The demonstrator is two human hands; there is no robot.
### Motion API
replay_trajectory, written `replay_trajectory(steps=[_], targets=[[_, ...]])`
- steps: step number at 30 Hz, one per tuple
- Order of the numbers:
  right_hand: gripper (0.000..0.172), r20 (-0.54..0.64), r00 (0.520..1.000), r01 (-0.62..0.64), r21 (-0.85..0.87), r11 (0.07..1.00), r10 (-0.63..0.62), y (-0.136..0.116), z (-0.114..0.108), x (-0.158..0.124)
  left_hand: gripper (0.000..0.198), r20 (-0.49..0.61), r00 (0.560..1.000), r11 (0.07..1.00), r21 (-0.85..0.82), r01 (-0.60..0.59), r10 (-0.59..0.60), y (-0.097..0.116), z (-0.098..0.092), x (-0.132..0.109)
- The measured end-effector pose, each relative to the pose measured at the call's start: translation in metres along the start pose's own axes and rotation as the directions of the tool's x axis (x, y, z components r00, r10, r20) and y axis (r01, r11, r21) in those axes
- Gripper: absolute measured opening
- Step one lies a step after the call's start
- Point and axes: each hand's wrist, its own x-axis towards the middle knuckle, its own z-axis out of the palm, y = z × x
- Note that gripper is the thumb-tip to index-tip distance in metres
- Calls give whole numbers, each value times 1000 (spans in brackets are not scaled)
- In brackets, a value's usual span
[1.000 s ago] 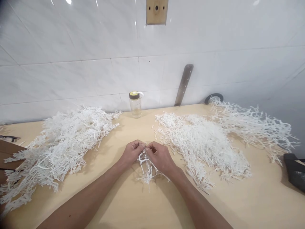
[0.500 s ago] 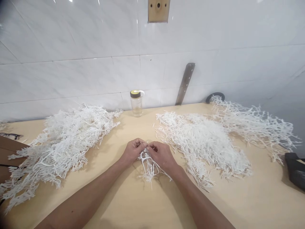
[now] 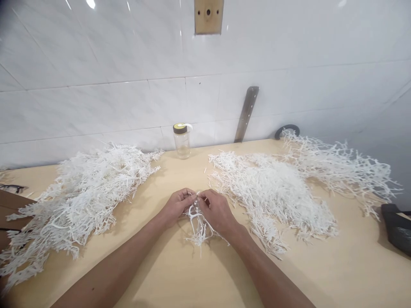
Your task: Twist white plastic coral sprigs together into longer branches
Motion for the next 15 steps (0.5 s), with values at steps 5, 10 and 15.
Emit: replay_trajectory(steps=[5, 10, 15], targets=[[13, -6, 1000, 8, 11, 1000, -8, -2, -1, -1, 46, 4, 998, 998, 13, 69, -69, 7, -1, -3], [11, -5, 1000, 19, 8, 1000, -19, -2, -2, -1, 44, 30, 997, 997, 15, 75, -76, 6, -1, -2], [12, -8, 999, 50, 3, 999, -50, 1, -1, -2, 45, 79, 996, 999, 16, 48, -49, 6, 0, -1]])
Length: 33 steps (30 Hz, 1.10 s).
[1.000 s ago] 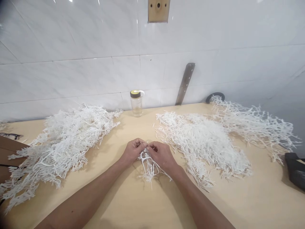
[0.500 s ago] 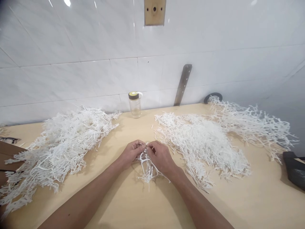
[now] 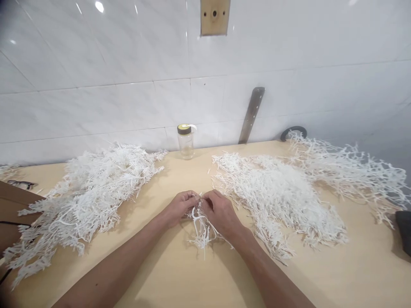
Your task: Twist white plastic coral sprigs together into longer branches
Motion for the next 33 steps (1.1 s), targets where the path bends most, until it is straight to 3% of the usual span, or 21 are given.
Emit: replay_trajectory(steps=[6, 13, 17, 24, 27, 30, 33], targets=[[14, 26, 1000, 1, -16, 1000, -1, 1, 0, 0, 40, -46, 998, 994, 104, -43, 48, -6, 0, 3], [14, 78, 997, -21, -78, 997, 27, 3, 1, 1, 25, -143, 962, 922, 348, -170, 232, -20, -3, 10], [15, 83, 994, -55, -122, 991, 66, -1, 2, 1, 20, -155, 957, 891, 426, -159, 245, -18, -2, 11], [13, 16, 971, -236, -114, 965, 239, -8, 12, -1, 19, -216, 932, 879, 444, -172, 292, -18, 3, 11], [13, -4, 978, -204, -168, 964, 206, -7, 15, -1, 19, -227, 915, 863, 465, -199, 334, -21, 4, 10], [16, -61, 990, -139, -258, 956, 128, 4, 9, 2, 22, -180, 937, 888, 412, -204, 298, -26, 1, 8], [12, -188, 967, -214, -224, 951, 174, 23, -7, 7, 28, -111, 974, 950, 268, -160, 195, -27, -2, 6]])
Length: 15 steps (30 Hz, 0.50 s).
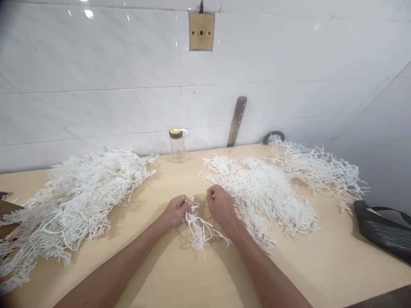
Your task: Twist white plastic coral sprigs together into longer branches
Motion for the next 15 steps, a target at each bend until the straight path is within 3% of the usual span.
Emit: replay_trajectory(steps=[3, 6, 10, 15], targets=[[8, -134, 989, -67, 26, 997, 69, 15, -10, 8, 35, 24, 999, 987, -154, 40, -36, 4, -2, 0], [11, -220, 975, -2, 44, 999, 11, 13, -15, 10, 40, 15, 999, 967, -252, 46, -44, 9, -3, 0], [16, -89, 985, 159, 191, 969, -145, -10, -14, 1, 41, 1, 998, 957, -283, 66, -69, 13, -3, -1], [16, 46, 953, 271, 310, 911, -299, -31, -6, -9, 43, -4, 994, 953, -285, 100, -106, 15, -4, -2]])
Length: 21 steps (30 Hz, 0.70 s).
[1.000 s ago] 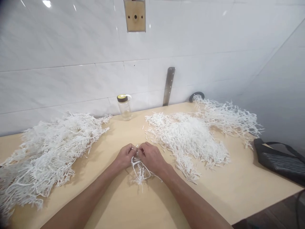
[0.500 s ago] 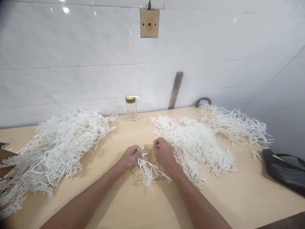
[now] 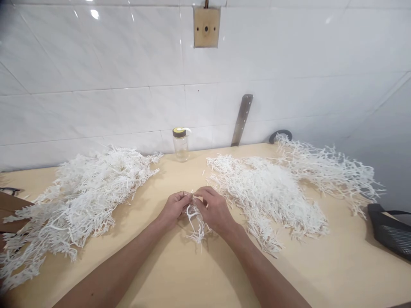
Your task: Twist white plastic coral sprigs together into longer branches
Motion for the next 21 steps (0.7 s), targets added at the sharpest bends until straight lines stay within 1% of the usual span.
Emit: replay_trajectory(steps=[2, 6, 10, 14, 16, 18, 21], targets=[[14, 23, 1000, 4, 10, 1000, -4, 1, 3, -1, 43, -6, 1000, 1000, -17, 12, -12, 0, 0, 0], [13, 26, 1000, -14, 0, 1000, 14, 9, 5, -3, 43, -14, 1000, 999, -24, 27, -27, 2, 1, 0], [12, 50, 998, -30, -11, 999, 31, 11, 4, -3, 42, 9, 1000, 999, -20, 25, -25, 4, 2, -2], [12, 93, 994, -44, -95, 995, 52, 7, 2, -2, 43, 21, 1000, 1000, 6, 17, -17, 1, 2, -1], [12, 100, 991, -68, -155, 986, 84, 5, 2, -2, 43, 5, 1000, 999, 52, -6, 6, -2, 3, -1], [12, 96, 988, -101, -201, 974, 123, 3, 2, -2, 43, -15, 998, 992, 114, -56, 58, -5, 3, 0], [11, 73, 984, -146, -204, 968, 164, 3, 3, -3, 43, -17, 994, 982, 161, -104, 108, -9, 3, 2]])
